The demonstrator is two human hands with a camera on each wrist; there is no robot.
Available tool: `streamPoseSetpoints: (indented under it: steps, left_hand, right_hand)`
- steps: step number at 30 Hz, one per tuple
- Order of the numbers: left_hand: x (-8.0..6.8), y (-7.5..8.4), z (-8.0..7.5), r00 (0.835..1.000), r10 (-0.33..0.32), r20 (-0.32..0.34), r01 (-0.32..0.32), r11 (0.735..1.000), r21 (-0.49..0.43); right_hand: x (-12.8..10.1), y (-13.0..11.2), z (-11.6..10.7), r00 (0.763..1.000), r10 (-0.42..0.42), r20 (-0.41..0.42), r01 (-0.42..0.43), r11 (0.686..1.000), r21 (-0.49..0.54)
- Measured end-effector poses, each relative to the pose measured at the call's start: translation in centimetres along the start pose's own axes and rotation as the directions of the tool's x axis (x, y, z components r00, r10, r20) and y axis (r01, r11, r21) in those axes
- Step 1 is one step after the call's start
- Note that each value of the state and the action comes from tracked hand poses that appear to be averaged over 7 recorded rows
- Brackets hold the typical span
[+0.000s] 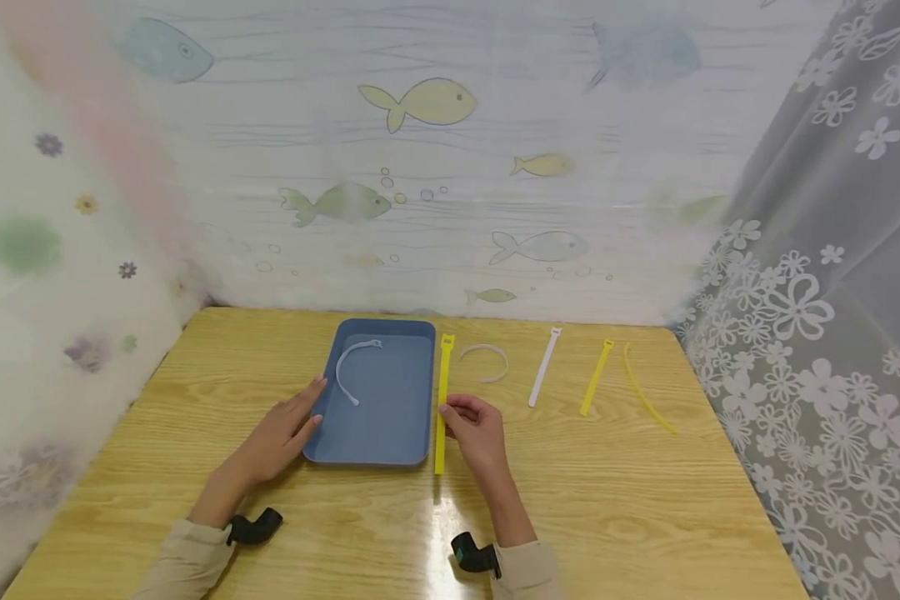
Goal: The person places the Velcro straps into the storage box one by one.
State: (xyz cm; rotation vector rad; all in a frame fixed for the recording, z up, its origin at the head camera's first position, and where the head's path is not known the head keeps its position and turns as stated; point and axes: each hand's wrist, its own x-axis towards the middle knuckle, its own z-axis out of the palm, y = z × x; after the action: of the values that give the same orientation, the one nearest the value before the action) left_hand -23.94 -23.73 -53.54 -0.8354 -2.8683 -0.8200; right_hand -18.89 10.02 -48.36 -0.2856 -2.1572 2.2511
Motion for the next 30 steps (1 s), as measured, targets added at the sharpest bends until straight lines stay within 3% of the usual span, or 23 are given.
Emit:
streamPoseSetpoints:
  steps: [15,30]
  left_hand:
    - [0.0,0.1,-0.1,1.000,0.004,-0.016,-0.004,1.000,0.004]
    - [-3.1,3.4,1.3,0.998,-0.045,-0.049,0.046,0.999,0.015]
  right_hand:
    - [0.0,0.0,1.6,1.000,0.010,0.009,-0.010,0.999,0.045]
    - [-2.1,0.0,1.6,0.996,0.004,0.090,-0.008,0.999,0.039]
